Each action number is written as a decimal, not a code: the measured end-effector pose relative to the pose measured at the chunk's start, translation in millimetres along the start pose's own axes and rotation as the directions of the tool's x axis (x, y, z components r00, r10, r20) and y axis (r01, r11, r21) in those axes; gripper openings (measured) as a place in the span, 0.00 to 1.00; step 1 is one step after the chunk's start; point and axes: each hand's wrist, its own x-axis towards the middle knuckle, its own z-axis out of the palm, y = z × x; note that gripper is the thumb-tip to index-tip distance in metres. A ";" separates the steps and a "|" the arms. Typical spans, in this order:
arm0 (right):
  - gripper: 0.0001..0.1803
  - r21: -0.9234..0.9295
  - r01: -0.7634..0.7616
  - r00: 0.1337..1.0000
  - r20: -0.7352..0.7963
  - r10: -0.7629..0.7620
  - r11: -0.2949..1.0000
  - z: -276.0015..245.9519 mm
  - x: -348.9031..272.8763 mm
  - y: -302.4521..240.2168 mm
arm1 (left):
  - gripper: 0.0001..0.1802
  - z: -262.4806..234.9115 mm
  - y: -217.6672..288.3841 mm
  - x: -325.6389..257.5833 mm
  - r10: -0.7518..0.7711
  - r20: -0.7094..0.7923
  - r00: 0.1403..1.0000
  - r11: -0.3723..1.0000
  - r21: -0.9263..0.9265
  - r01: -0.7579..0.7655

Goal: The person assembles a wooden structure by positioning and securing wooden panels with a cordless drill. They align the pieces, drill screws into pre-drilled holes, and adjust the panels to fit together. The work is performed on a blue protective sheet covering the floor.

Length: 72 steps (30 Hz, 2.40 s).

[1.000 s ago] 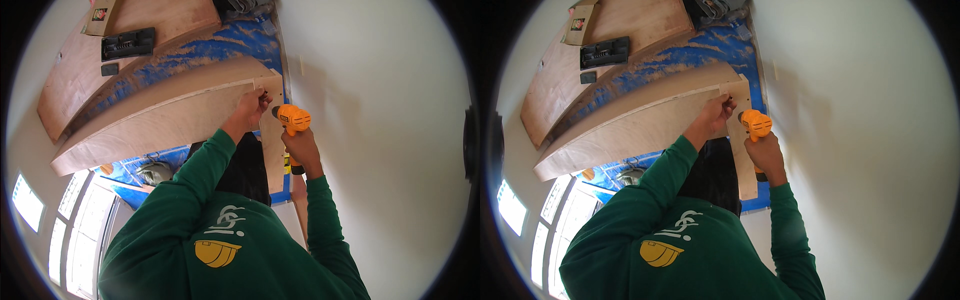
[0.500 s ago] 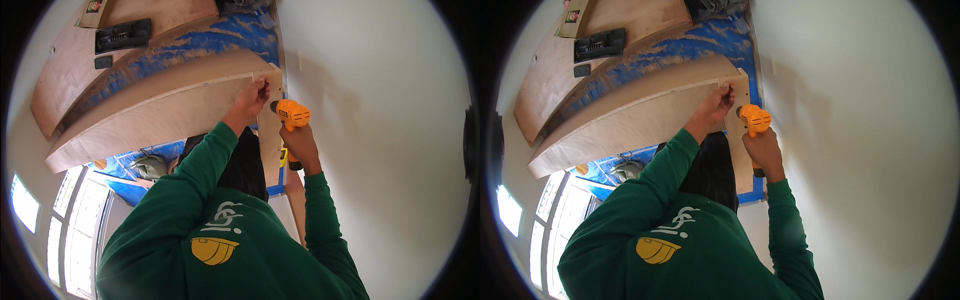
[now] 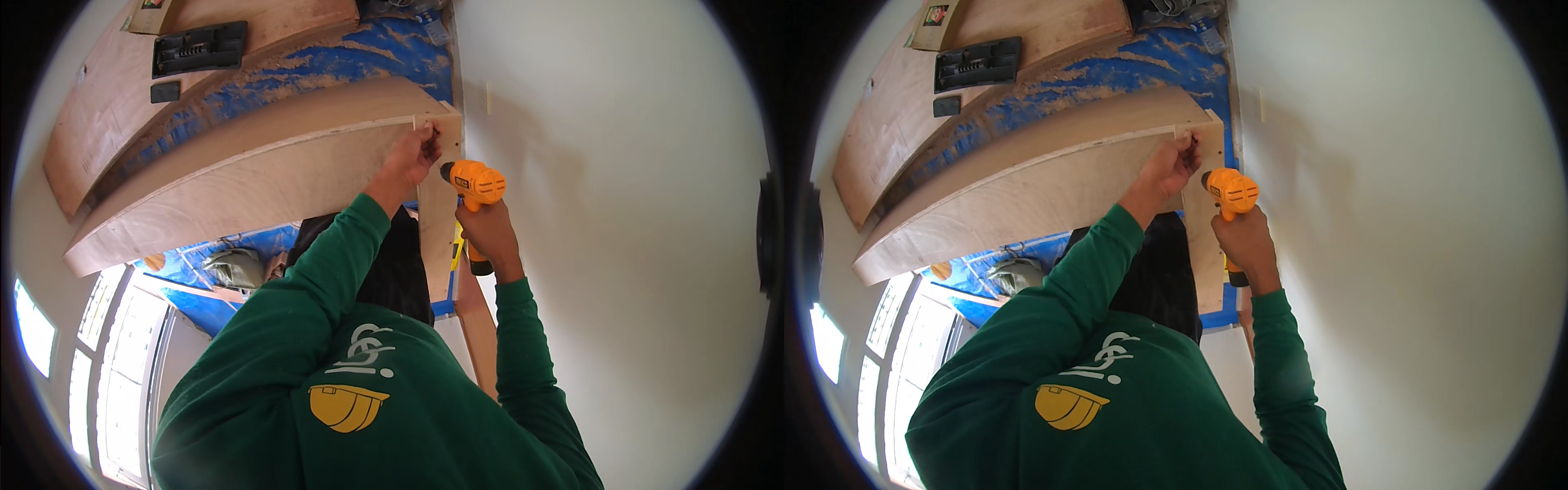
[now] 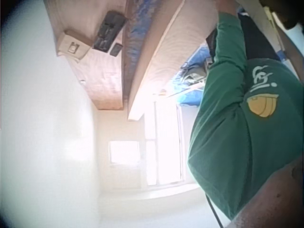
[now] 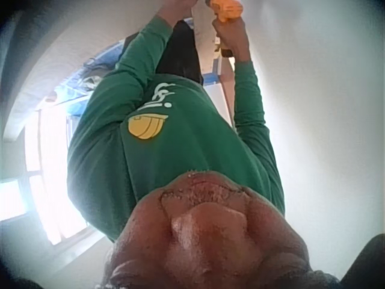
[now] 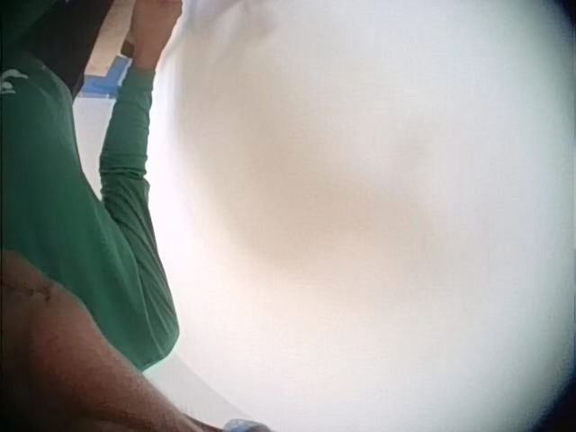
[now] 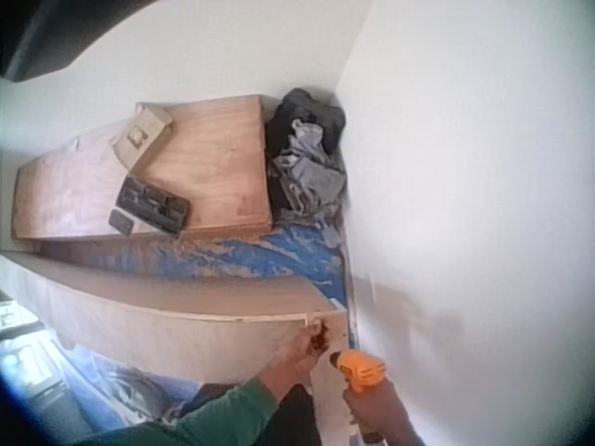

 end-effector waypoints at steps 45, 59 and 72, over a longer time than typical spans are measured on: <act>0.15 -0.228 0.290 0.951 -0.038 -0.307 0.929 -30.4 -7.5 -38.7 | 0.07 19.0 0.5 19.0 -0.080 -0.175 0.981 0.966 -0.257 0.033; 0.11 -0.095 0.301 0.953 0.006 -0.302 0.949 -22.2 -3.6 -47.6 | 0.09 11.4 -0.8 15.5 -0.099 -0.077 0.992 0.951 -0.302 0.071; 0.14 -0.129 0.187 0.982 0.040 -0.184 0.974 -23.7 -6.0 -56.9 | 0.08 12.0 -0.3 14.4 -0.115 -0.070 0.991 0.937 -0.338 0.085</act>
